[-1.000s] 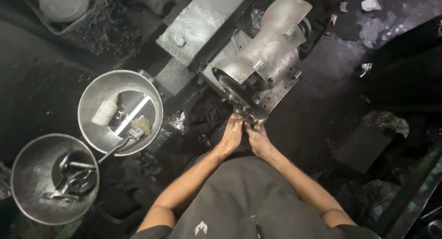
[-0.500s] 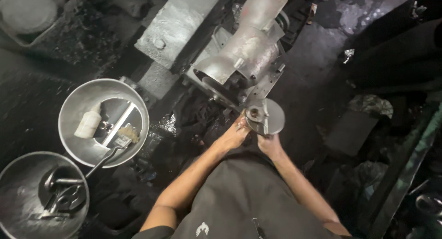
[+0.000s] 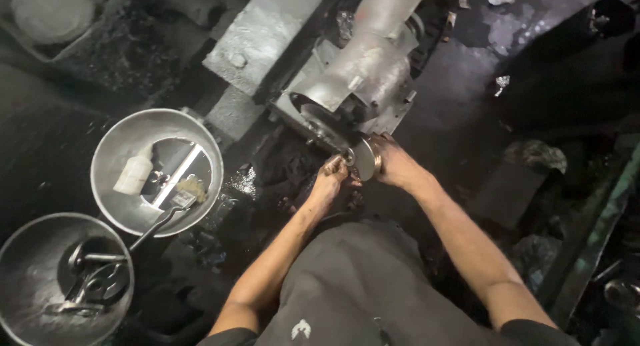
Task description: The person grinds a metal part against a bench grinder, then rinses it in a bucket of water. They repeat this process with another metal part, alternating between grinding and rinsing.
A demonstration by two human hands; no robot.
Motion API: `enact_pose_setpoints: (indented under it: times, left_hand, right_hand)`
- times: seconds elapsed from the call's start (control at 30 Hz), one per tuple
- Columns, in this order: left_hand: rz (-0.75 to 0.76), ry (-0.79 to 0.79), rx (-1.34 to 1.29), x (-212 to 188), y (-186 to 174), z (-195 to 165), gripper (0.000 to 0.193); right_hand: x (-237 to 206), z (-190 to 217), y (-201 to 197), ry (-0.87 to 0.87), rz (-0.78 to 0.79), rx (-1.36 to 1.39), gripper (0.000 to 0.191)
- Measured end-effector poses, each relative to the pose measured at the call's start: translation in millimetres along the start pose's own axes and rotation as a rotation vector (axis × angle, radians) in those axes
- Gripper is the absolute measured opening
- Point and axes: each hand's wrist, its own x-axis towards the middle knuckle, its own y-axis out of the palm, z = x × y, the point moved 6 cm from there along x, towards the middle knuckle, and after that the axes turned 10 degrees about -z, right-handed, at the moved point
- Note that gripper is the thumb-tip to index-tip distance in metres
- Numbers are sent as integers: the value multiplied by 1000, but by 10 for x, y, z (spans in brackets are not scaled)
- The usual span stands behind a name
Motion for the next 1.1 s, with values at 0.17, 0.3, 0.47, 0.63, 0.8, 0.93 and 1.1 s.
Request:
enact_pose_setpoints:
  times: [0.17, 0.3, 0.47, 0.63, 0.8, 0.93, 1.1]
  left_hand:
    - [-102, 20, 69, 2, -273, -8, 14]
    - [-62, 117, 54, 50, -307, -149, 19]
    - [-59, 46, 93, 82, -387, -72, 23]
    - [88, 166, 37, 99, -339, -44, 12]
    - [6, 1, 23, 14, -239, -101, 20]
    - [-33, -44, 76, -46, -131, -198, 19]
    - [190, 122, 237, -283, -24, -565, 14]
  right_hand:
    - [-50, -43, 323, 22, -28, 82, 71]
    - [-118, -49, 470, 102, -92, 92, 78]
    - [-239, 14, 439, 179, -261, 261, 92]
    - [-335, 126, 384, 13, -345, -31, 88]
    - [-412, 160, 356, 41, -456, 82, 78]
    - [-392, 276, 296, 62, -506, 257, 71]
    - [-371, 409, 365, 112, -349, 31, 43]
